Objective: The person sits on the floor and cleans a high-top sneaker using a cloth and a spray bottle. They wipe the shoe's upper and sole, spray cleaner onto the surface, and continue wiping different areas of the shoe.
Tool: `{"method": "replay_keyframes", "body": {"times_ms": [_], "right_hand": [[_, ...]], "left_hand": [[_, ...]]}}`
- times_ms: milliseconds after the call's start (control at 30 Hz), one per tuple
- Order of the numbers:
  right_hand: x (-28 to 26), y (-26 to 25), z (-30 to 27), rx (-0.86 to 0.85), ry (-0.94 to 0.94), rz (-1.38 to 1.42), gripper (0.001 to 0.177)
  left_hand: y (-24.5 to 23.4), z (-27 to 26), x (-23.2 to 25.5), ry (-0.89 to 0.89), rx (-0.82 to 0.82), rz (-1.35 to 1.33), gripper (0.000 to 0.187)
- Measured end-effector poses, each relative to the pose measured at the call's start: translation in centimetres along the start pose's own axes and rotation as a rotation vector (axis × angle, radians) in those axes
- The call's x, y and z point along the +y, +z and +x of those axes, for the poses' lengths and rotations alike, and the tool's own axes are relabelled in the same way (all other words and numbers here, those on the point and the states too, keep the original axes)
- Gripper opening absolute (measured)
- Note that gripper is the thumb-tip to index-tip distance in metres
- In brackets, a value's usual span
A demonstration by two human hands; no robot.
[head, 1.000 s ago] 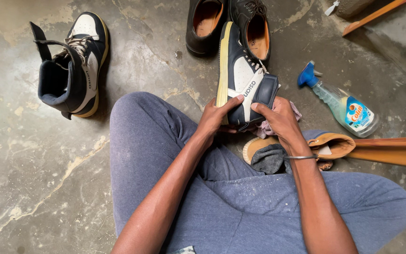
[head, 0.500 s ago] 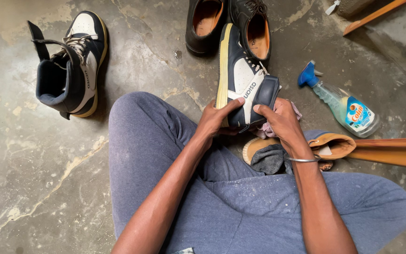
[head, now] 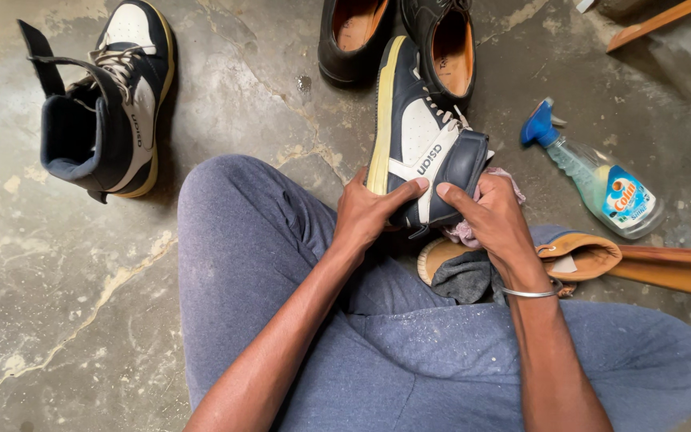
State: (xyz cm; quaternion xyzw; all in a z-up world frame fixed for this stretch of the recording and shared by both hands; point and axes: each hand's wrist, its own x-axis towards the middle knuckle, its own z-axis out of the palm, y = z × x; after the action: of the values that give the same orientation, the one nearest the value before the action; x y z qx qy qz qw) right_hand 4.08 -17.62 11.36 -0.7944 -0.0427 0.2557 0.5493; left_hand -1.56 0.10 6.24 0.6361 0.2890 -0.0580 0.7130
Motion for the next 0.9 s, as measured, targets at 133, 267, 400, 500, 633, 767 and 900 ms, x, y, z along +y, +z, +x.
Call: {"method": "replay_keyframes", "body": {"times_ms": [133,267,400,500,633,767,900], "right_hand": [[0.7,0.0,0.3,-0.043,-0.056,0.115,0.016],[1.2,-0.1,0.6,-0.025,0.033,0.131,0.017],[1.4,-0.1,0.7,-0.037,0.041,0.159,0.018],[1.3,0.0,0.7,-0.039,0.033,0.151,0.018],[1.2,0.0,0.7,-0.045,0.036,0.158,0.019],[0.9,0.0,0.6,-0.057,0.012,0.142,0.02],[0.7,-0.1,0.5,-0.056,-0.025,0.09,0.019]], "left_hand": [[0.0,0.0,-0.1,0.002,-0.008,-0.037,0.07],[0.0,0.1,-0.1,-0.007,-0.008,-0.048,0.07],[-0.1,0.2,-0.2,0.035,-0.007,-0.042,0.069],[-0.1,0.2,-0.3,0.037,-0.012,-0.065,0.069],[-0.2,0.2,-0.3,0.044,-0.013,-0.071,0.069],[-0.2,0.2,-0.2,0.021,-0.027,-0.083,0.07],[-0.1,0.3,0.0,-0.031,-0.07,-0.079,0.075]]}}
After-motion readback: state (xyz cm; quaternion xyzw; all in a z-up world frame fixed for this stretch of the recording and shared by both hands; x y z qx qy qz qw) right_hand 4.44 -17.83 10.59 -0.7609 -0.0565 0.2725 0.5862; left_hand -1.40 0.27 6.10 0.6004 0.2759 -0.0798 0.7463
